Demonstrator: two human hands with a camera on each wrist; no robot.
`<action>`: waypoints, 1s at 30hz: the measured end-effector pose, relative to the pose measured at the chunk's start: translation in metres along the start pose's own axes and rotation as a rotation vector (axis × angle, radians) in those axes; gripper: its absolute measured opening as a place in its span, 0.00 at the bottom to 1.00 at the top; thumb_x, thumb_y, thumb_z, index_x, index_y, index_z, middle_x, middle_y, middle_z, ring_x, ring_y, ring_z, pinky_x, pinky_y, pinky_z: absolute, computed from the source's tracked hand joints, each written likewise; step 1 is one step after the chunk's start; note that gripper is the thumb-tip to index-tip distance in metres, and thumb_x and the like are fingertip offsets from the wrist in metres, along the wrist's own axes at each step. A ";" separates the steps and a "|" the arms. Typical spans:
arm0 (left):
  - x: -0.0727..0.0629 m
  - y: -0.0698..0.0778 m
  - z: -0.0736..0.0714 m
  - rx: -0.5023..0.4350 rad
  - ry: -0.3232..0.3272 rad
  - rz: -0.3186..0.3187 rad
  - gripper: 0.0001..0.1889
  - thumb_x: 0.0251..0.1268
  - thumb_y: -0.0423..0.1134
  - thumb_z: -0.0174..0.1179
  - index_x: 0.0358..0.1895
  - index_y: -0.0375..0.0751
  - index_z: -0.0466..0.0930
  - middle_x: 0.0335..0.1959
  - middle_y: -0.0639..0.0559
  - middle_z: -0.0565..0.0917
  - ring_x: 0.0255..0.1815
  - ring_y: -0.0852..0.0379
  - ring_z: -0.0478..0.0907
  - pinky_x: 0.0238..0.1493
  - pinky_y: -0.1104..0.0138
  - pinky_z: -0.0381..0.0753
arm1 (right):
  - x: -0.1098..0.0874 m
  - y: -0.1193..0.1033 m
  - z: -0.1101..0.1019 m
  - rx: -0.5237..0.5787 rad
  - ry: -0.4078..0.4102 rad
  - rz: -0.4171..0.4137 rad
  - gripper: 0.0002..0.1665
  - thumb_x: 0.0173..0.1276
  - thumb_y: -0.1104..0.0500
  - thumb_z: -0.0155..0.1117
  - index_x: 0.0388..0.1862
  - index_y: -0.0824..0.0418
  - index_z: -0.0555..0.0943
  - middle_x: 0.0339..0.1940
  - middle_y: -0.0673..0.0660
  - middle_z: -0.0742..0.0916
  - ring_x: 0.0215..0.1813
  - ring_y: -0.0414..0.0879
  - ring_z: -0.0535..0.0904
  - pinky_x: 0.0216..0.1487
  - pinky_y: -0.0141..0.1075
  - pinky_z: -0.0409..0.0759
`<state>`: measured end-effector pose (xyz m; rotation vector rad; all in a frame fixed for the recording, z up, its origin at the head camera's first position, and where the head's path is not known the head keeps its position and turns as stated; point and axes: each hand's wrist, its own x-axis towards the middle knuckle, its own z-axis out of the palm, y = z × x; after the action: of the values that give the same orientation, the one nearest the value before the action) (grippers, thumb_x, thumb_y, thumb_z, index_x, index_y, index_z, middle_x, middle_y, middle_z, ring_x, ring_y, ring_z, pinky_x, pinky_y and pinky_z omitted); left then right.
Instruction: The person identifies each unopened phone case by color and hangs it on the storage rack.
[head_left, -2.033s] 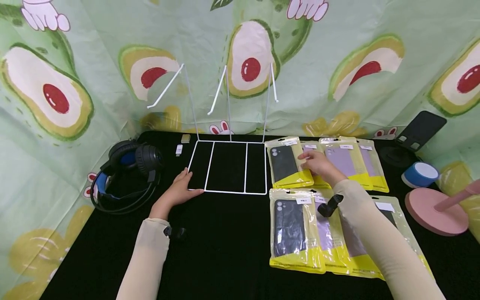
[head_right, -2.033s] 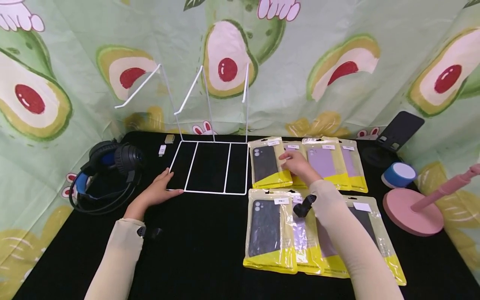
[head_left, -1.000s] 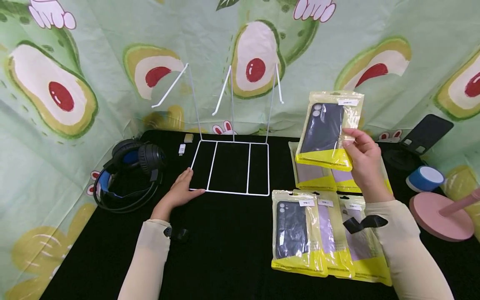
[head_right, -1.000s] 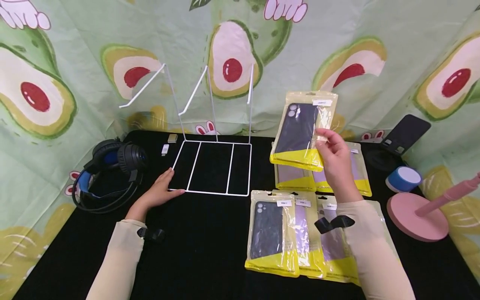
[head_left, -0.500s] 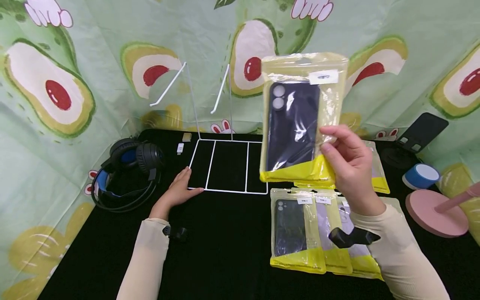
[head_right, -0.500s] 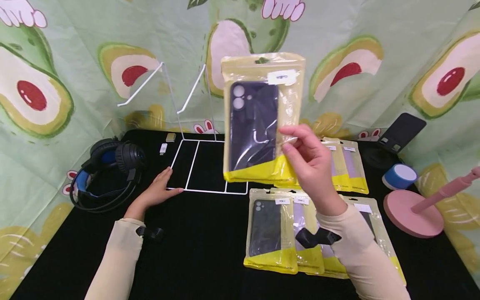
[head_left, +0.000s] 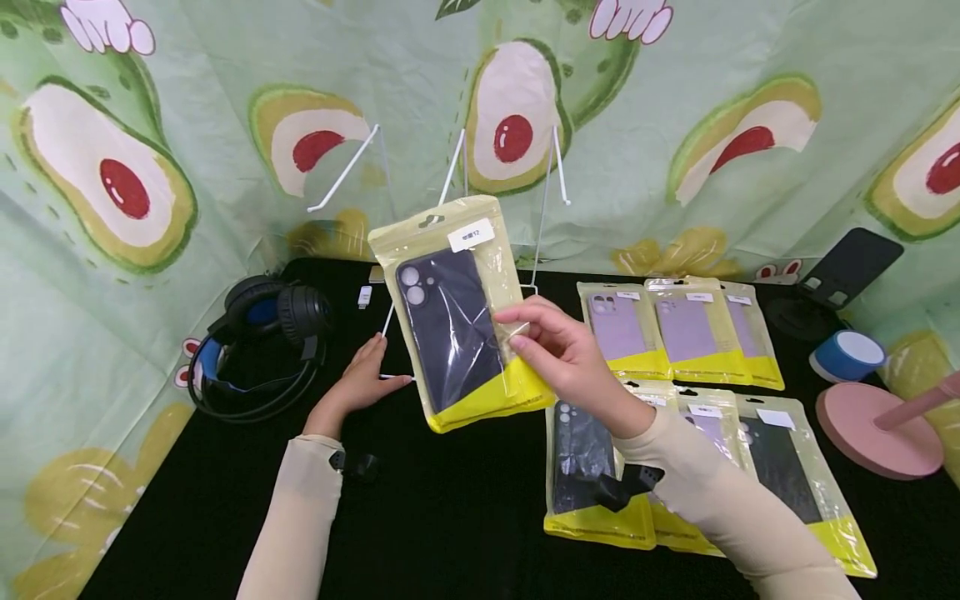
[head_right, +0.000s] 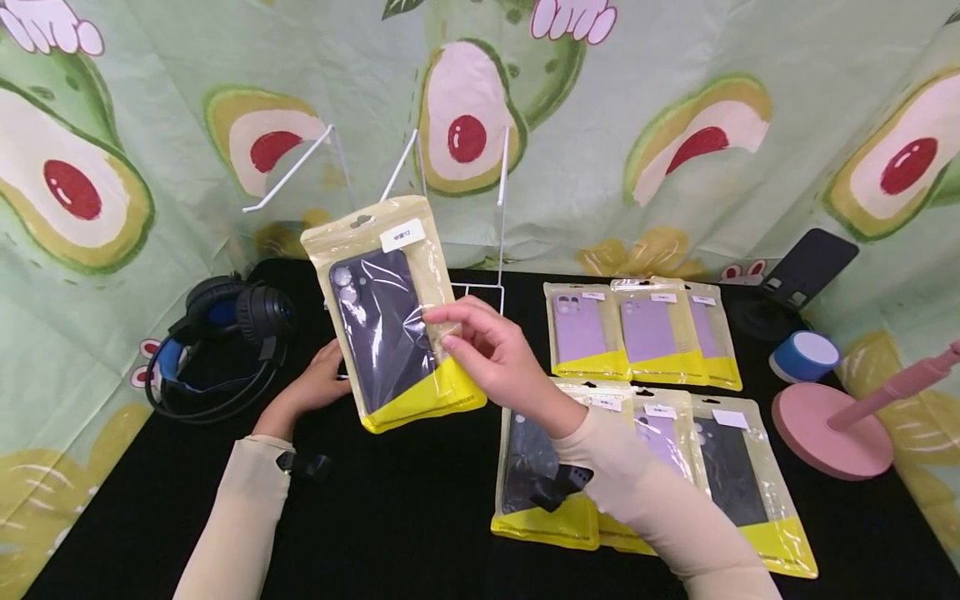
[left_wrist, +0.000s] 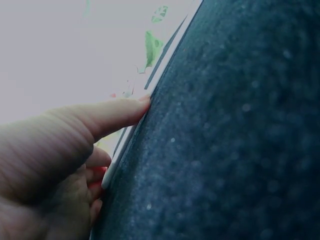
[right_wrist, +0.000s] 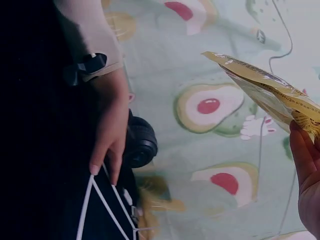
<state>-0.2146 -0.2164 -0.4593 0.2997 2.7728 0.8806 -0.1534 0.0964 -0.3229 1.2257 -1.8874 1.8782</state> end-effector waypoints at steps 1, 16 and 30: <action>0.000 0.000 0.000 0.002 -0.001 -0.001 0.46 0.64 0.49 0.58 0.71 0.22 0.42 0.74 0.31 0.42 0.75 0.36 0.38 0.71 0.47 0.42 | 0.000 0.002 0.001 -0.004 -0.002 0.012 0.14 0.62 0.78 0.54 0.48 0.77 0.76 0.44 0.57 0.80 0.24 0.43 0.70 0.25 0.29 0.73; 0.001 -0.001 -0.001 0.019 -0.017 -0.040 0.46 0.64 0.50 0.58 0.72 0.23 0.42 0.75 0.31 0.41 0.75 0.37 0.37 0.72 0.47 0.42 | 0.032 0.049 -0.007 -0.016 0.107 0.252 0.17 0.66 0.73 0.56 0.53 0.74 0.76 0.48 0.61 0.81 0.30 0.41 0.75 0.29 0.27 0.75; 0.002 0.003 0.001 0.033 -0.020 -0.051 0.46 0.65 0.52 0.57 0.72 0.24 0.43 0.75 0.31 0.41 0.75 0.37 0.37 0.72 0.47 0.41 | 0.085 0.097 -0.026 -0.137 0.298 0.462 0.16 0.67 0.71 0.55 0.53 0.73 0.75 0.45 0.62 0.80 0.32 0.38 0.69 0.34 0.25 0.69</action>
<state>-0.2158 -0.2135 -0.4584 0.2407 2.7662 0.8164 -0.2823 0.0708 -0.3330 0.4559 -2.2082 1.9574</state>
